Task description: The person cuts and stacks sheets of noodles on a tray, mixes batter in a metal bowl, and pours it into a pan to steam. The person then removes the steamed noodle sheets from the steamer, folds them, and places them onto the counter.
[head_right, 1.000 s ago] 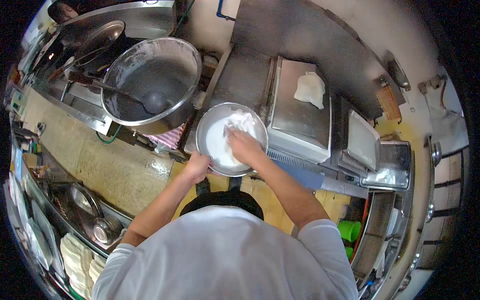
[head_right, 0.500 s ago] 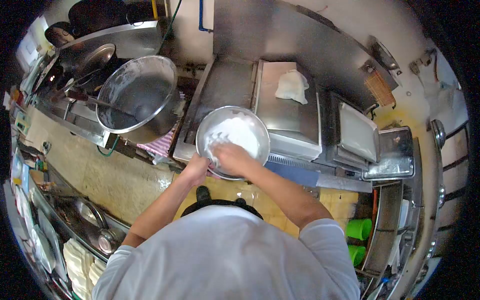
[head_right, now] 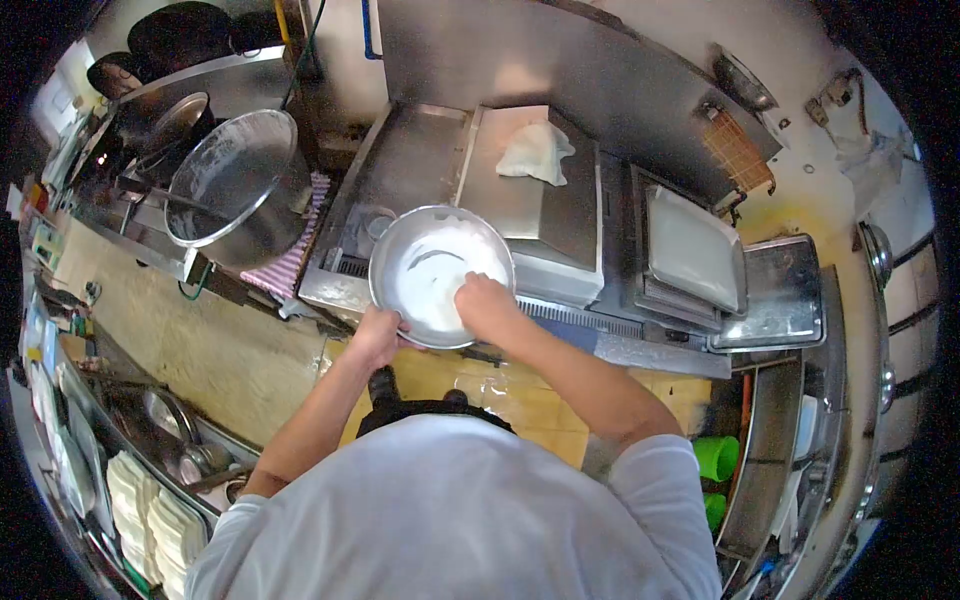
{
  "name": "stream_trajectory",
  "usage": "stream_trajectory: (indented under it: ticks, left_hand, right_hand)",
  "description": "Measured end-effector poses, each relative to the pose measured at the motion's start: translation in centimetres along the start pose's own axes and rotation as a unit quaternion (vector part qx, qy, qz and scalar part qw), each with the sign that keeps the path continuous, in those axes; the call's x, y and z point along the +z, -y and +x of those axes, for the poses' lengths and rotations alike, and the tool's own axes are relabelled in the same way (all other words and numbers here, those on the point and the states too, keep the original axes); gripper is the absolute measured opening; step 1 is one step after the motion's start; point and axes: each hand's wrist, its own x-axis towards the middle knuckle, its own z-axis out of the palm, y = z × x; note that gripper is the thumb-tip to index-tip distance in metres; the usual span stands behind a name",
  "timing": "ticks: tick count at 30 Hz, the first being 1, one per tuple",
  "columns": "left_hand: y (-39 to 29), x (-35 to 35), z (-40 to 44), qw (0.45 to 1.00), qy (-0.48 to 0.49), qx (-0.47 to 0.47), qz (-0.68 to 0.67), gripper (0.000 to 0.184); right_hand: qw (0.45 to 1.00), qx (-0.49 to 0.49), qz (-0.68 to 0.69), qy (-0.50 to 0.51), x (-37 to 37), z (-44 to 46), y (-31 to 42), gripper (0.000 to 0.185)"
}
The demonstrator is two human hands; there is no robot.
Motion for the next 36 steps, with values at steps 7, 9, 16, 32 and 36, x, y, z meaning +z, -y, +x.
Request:
stream_trajectory:
  ticks: [7,9,16,32,36]
  left_hand:
    - [3.2,3.1,-2.0,0.999,-0.009,-0.005,-0.032,0.043]
    - [3.8,3.4,-1.8,0.999,-0.021,-0.014,-0.043,0.046]
    - [3.4,3.7,-1.5,1.000,-0.009,-0.022,0.001,0.045]
    - [-0.3,-0.7,-1.3,0.999,0.036,-0.023,-0.020,0.039]
    - [-1.7,-2.3,-1.2,0.999,0.037,-0.007,-0.011,0.039]
  right_hand:
    - [0.991,0.056,0.117,0.025,2.6,-3.1,-0.5,0.021]
    - [0.994,0.073,0.083,0.005,2.2,-3.6,-1.8,0.021]
    - [0.993,0.043,0.111,-0.008,2.0,-3.9,-1.4,0.020]
    - [0.996,-0.069,0.045,-0.040,1.8,3.6,3.7,0.051]
    - [0.992,-0.075,0.100,-0.008,2.4,5.6,4.2,0.049]
